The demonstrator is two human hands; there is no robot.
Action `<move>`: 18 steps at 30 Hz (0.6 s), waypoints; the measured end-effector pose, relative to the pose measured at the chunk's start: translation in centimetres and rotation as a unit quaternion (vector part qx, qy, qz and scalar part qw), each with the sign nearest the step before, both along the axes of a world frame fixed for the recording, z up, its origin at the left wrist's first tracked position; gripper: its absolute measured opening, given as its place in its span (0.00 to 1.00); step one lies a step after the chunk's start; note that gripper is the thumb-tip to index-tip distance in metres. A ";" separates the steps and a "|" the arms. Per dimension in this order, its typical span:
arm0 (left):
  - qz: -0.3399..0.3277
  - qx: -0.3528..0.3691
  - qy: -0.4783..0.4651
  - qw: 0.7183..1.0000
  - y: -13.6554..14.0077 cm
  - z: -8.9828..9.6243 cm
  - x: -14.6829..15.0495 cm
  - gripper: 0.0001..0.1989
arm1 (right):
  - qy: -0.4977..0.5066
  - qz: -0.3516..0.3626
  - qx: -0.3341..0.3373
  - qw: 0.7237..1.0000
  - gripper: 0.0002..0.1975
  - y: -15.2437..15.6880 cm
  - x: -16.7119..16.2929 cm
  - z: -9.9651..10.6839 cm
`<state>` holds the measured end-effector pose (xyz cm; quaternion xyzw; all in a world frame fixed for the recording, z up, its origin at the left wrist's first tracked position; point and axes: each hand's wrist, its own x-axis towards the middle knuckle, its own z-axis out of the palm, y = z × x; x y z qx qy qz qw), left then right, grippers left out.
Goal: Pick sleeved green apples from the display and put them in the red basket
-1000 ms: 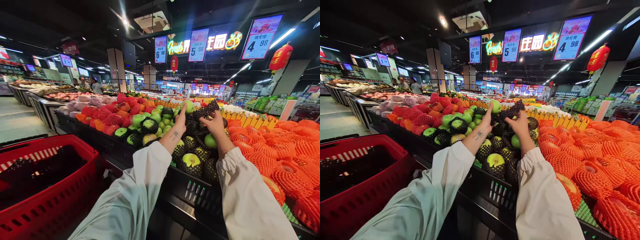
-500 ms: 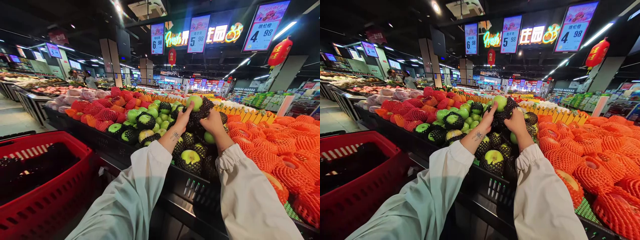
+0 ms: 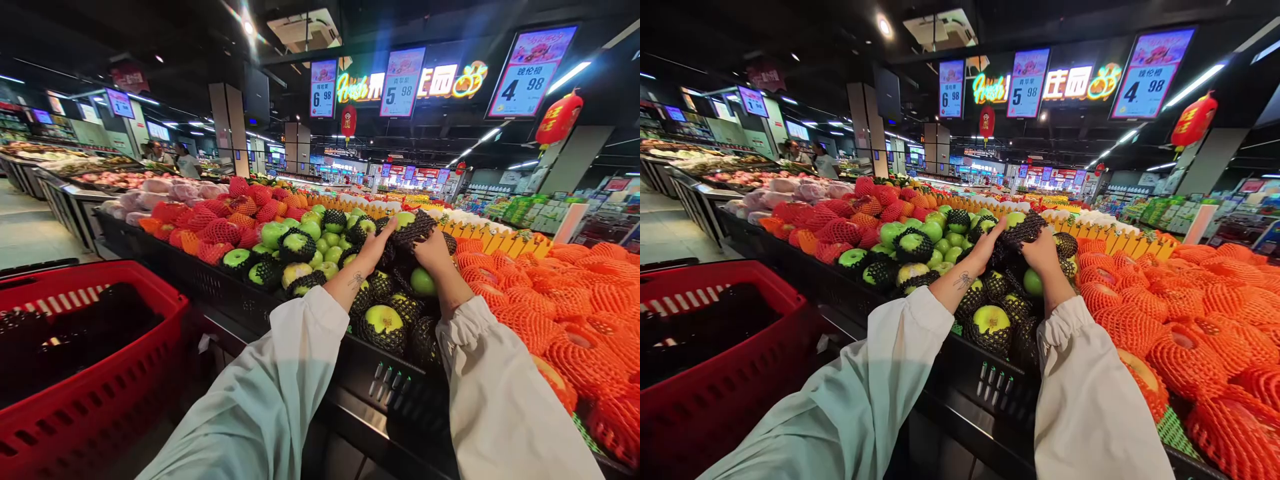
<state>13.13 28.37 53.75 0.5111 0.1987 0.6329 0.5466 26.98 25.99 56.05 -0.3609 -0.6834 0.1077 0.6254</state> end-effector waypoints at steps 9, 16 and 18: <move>0.083 0.172 0.095 0.977 -0.8 0.3 0.1 0.13 | 0.161 -0.060 0.010 0.985 0.20 1.4 1.2 -0.3; 0.157 0.121 -0.066 0.978 0.5 0.2 -0.1 0.08 | 0.161 -0.038 -0.021 0.986 0.25 0.0 0.1 0.3; 0.166 0.095 -0.103 0.976 0.7 0.2 -0.1 0.07 | 0.145 -0.036 -0.035 0.988 0.27 -0.7 -0.4 0.4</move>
